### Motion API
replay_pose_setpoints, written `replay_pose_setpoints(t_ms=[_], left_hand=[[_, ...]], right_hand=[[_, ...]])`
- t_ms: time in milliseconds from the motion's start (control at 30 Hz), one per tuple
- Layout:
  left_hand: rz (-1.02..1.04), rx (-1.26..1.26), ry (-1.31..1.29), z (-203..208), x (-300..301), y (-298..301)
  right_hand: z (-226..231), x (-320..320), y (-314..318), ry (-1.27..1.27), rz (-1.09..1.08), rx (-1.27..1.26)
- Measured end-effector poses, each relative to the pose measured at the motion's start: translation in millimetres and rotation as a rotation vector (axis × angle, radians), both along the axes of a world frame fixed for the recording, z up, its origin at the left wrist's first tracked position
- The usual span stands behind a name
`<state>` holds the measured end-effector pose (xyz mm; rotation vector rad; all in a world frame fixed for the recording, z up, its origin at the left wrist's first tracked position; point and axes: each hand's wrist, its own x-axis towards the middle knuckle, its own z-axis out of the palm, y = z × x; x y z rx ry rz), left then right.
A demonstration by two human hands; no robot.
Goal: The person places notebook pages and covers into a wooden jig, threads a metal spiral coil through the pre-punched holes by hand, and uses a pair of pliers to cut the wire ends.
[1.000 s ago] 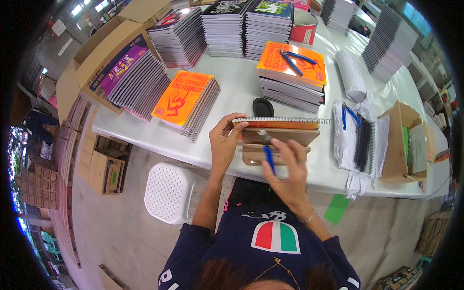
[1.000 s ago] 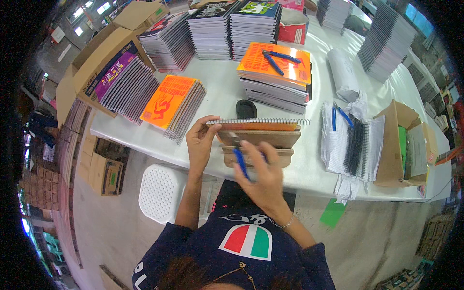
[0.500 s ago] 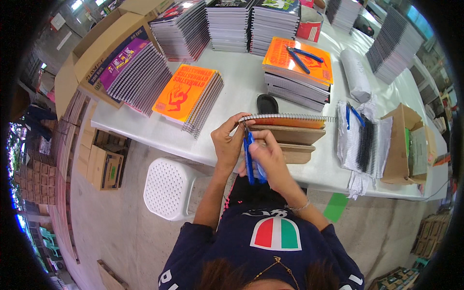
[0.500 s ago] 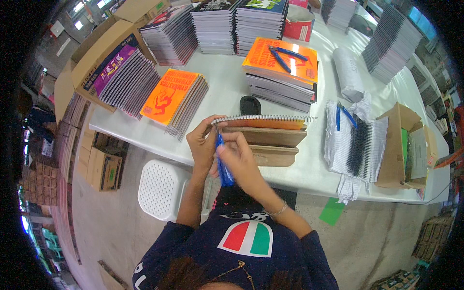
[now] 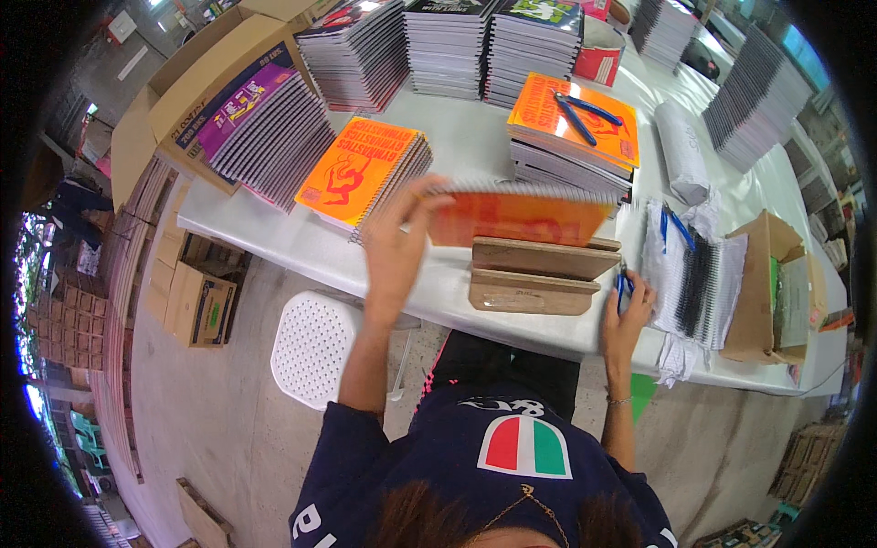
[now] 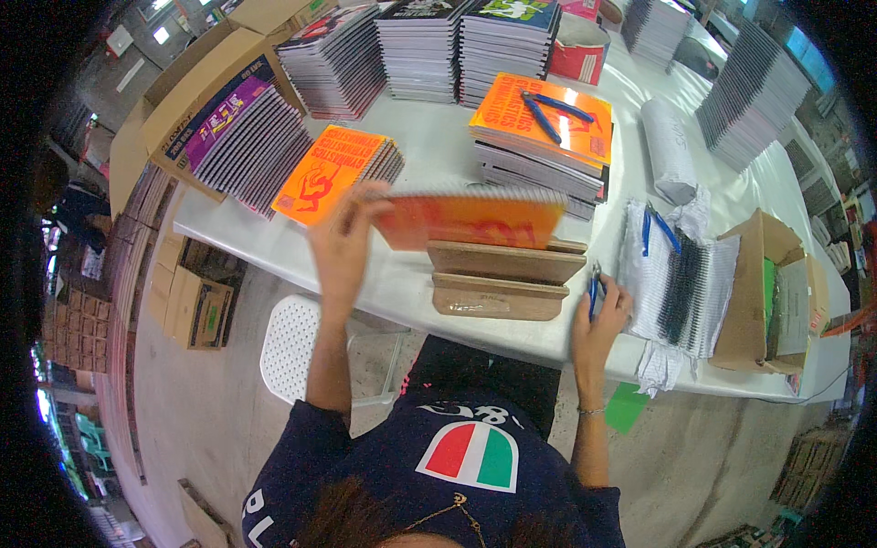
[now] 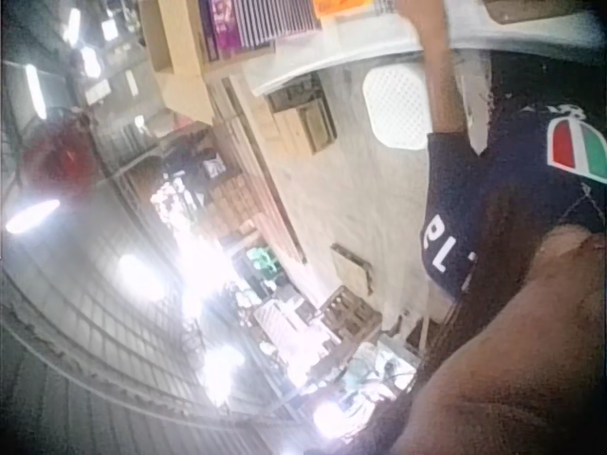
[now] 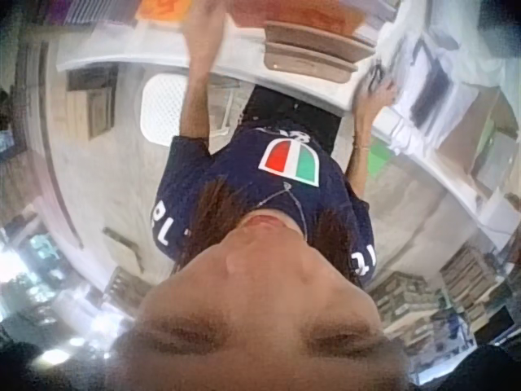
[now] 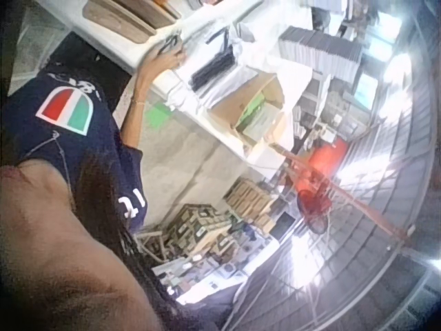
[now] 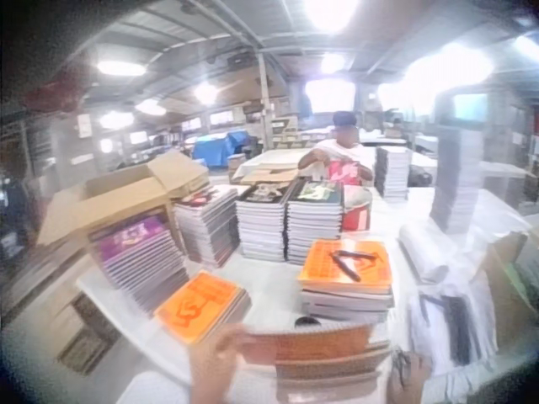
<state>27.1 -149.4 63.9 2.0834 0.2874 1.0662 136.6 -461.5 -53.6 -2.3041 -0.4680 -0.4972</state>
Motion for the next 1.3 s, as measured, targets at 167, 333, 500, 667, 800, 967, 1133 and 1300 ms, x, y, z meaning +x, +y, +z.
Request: replay_pose_setpoints(t_ms=[167,333,500,667,800,967,1133,1300], left_hand=[[0.244,-0.301,-0.221,57.5,-17.7,71.9],[0.267,-0.415,-0.253,7.2,-39.3,176.5],[0.303,-0.538,-0.156,-53.1,-47.6,213.1],[0.44,-0.385,-0.031,-64.2,-44.9,201.3],[0.573,-0.255,0.043,-78.5,-54.0,209.2],[0.622,-0.242,0.136,-83.1,-58.1,206.7],[0.533,-0.308,0.055,-90.7,-58.5,207.7],[0.361,-1.046,-0.347,-101.1,-47.2,170.0]], right_hand=[[17.7,12.5,-3.4,-0.063,0.072,0.124],[56.5,36.0,9.5,-0.204,0.083,0.141],[94.1,98.6,17.3,-0.128,0.076,0.229],[107.5,166.8,36.2,-0.05,0.156,0.308],[100.5,210.1,57.7,0.001,0.225,0.241],[95.2,227.4,75.0,0.463,0.173,0.265],[84.9,253.8,65.3,0.744,0.51,0.511],[81.0,250.7,72.8,0.752,0.509,0.583]])
